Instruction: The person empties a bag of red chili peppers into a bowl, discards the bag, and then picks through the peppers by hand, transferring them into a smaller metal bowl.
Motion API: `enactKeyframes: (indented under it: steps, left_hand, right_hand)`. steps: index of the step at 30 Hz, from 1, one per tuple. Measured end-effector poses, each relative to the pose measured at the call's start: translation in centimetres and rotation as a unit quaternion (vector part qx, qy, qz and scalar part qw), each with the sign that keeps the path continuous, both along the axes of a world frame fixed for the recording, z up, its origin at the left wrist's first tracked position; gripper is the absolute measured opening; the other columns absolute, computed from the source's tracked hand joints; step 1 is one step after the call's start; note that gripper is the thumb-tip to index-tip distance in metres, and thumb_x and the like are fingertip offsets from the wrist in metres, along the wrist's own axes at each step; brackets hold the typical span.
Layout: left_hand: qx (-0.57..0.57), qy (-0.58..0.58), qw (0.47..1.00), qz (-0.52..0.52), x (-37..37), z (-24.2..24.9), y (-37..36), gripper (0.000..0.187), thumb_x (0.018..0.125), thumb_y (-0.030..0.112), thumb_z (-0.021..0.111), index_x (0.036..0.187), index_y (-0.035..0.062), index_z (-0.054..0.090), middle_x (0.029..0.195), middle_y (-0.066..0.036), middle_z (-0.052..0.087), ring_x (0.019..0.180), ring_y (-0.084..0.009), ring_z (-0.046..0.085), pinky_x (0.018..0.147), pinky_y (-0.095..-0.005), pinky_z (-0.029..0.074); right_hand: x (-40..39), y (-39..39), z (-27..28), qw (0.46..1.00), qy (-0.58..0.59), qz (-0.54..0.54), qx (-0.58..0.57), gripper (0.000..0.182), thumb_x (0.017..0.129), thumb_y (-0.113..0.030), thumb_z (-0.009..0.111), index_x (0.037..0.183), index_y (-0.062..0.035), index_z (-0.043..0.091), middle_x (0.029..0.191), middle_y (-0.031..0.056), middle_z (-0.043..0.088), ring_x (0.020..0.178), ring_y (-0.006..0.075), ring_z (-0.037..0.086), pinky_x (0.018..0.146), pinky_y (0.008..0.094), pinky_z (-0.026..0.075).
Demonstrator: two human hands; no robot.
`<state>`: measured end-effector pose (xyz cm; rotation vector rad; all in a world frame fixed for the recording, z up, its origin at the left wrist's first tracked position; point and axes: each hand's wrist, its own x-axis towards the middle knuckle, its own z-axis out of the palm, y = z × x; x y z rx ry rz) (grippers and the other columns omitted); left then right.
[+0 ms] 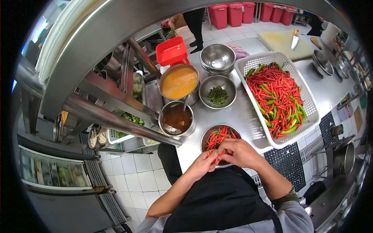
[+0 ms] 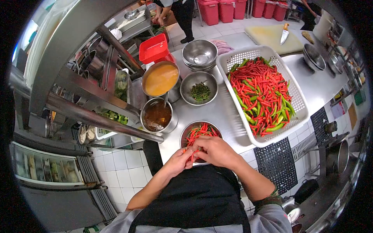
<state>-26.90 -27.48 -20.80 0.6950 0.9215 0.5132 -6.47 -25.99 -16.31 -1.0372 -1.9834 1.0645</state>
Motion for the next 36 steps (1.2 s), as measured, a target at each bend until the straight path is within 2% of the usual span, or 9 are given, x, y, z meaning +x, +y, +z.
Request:
enactKeyframes:
  steps: [5, 11, 17, 20, 23, 26, 29, 32, 36]
  left_hand:
    - [-0.009, -0.029, 0.999, -0.013, -0.6, 0.6, -0.2, 0.027, 0.106, 0.030, 0.047, 0.092, 0.0077, 0.054, 0.069, 0.004, 0.043, 0.055, -0.0053, 0.033, 0.049, -0.0217, 0.029]
    - [-0.035, -0.049, 0.996, -0.067, -0.6, 1.3, 0.0, 0.024, 0.105, 0.027, 0.050, 0.092, 0.0077, 0.054, 0.072, 0.004, 0.044, 0.054, -0.0038, 0.032, 0.049, -0.0199, 0.027]
    - [0.064, -0.015, 0.996, -0.062, -0.6, 1.4, -0.2, 0.021, 0.104, 0.027, 0.052, 0.093, 0.0094, 0.056, 0.073, 0.005, 0.049, 0.057, -0.0020, 0.037, 0.049, -0.0187, 0.029]
    - [0.142, 0.024, 0.987, -0.072, -0.4, 1.0, -0.5, 0.019, 0.104, 0.023, 0.051, 0.092, 0.0078, 0.053, 0.073, 0.003, 0.047, 0.056, -0.0036, 0.034, 0.049, -0.0205, 0.029]
    - [0.099, -0.001, 0.991, -0.091, -0.7, 1.4, -0.5, 0.024, 0.105, 0.026, 0.049, 0.090, 0.0080, 0.052, 0.072, 0.003, 0.046, 0.056, -0.0050, 0.035, 0.049, -0.0213, 0.031]
    - [0.020, -0.046, 0.997, -0.050, -0.5, 1.5, -0.4, 0.030, 0.106, 0.031, 0.046, 0.086, 0.0093, 0.050, 0.068, 0.003, 0.042, 0.054, -0.0061, 0.035, 0.048, -0.0221, 0.030]
    - [-0.132, -0.108, 0.985, 0.028, -0.4, 0.7, -0.2, 0.033, 0.106, 0.034, 0.045, 0.082, 0.0107, 0.047, 0.064, 0.003, 0.039, 0.053, -0.0072, 0.035, 0.047, -0.0225, 0.029]
    - [-0.167, -0.126, 0.977, 0.053, -0.2, 0.9, -0.1, 0.034, 0.106, 0.035, 0.045, 0.080, 0.0116, 0.045, 0.062, 0.003, 0.038, 0.053, -0.0075, 0.035, 0.048, -0.0228, 0.029]
    - [-0.113, -0.143, 0.981, 0.070, -0.7, 0.5, -0.2, 0.033, 0.106, 0.033, 0.042, 0.083, 0.0099, 0.047, 0.066, 0.001, 0.041, 0.056, -0.0102, 0.039, 0.051, -0.0248, 0.032]
  right_hand:
    - [0.9, 0.1, -0.6, 0.983, 0.077, -0.031, -0.162, 0.013, 0.080, -0.004, 0.076, 0.091, -0.0044, 0.068, 0.077, 0.0038, 0.063, 0.065, 0.0121, 0.058, 0.059, 0.0279, 0.047]
    - [1.2, -0.2, -1.4, 0.996, 0.061, 0.039, -0.057, 0.014, 0.082, -0.005, 0.077, 0.092, -0.0041, 0.068, 0.081, -0.0011, 0.066, 0.069, 0.0037, 0.057, 0.060, 0.0231, 0.045]
    - [0.8, -0.4, -2.6, 0.938, 0.227, -0.066, -0.254, 0.015, 0.085, -0.008, 0.076, 0.095, -0.0038, 0.066, 0.085, -0.0010, 0.068, 0.070, 0.0046, 0.058, 0.062, 0.0219, 0.048]
    - [1.5, -0.2, -4.1, 0.883, 0.261, 0.013, -0.389, 0.010, 0.088, -0.007, 0.074, 0.092, -0.0044, 0.065, 0.084, 0.0002, 0.067, 0.068, 0.0052, 0.058, 0.061, 0.0215, 0.048]
    - [1.0, -0.8, -4.3, 0.864, 0.316, 0.027, -0.391, 0.008, 0.089, -0.008, 0.073, 0.090, -0.0060, 0.065, 0.082, -0.0006, 0.066, 0.065, 0.0048, 0.056, 0.059, 0.0216, 0.047]
    - [-0.2, -1.4, -4.7, 0.875, 0.317, 0.010, -0.367, 0.012, 0.089, -0.010, 0.071, 0.082, -0.0049, 0.062, 0.079, 0.0000, 0.064, 0.068, 0.0074, 0.057, 0.058, 0.0236, 0.045]
    - [-1.8, -2.2, -3.9, 0.986, 0.130, -0.104, -0.025, 0.015, 0.087, -0.007, 0.071, 0.078, -0.0025, 0.061, 0.075, 0.0049, 0.059, 0.067, 0.0151, 0.059, 0.056, 0.0291, 0.044]
    - [-3.3, -2.4, -4.1, 0.968, 0.030, -0.188, 0.165, 0.014, 0.084, -0.005, 0.070, 0.076, -0.0004, 0.060, 0.074, 0.0111, 0.055, 0.066, 0.0244, 0.058, 0.058, 0.0338, 0.045]
    - [-1.4, 0.2, -3.2, 0.946, 0.016, -0.322, 0.032, 0.006, 0.081, -0.002, 0.070, 0.085, -0.0004, 0.067, 0.076, 0.0137, 0.059, 0.070, 0.0287, 0.060, 0.063, 0.0378, 0.049]
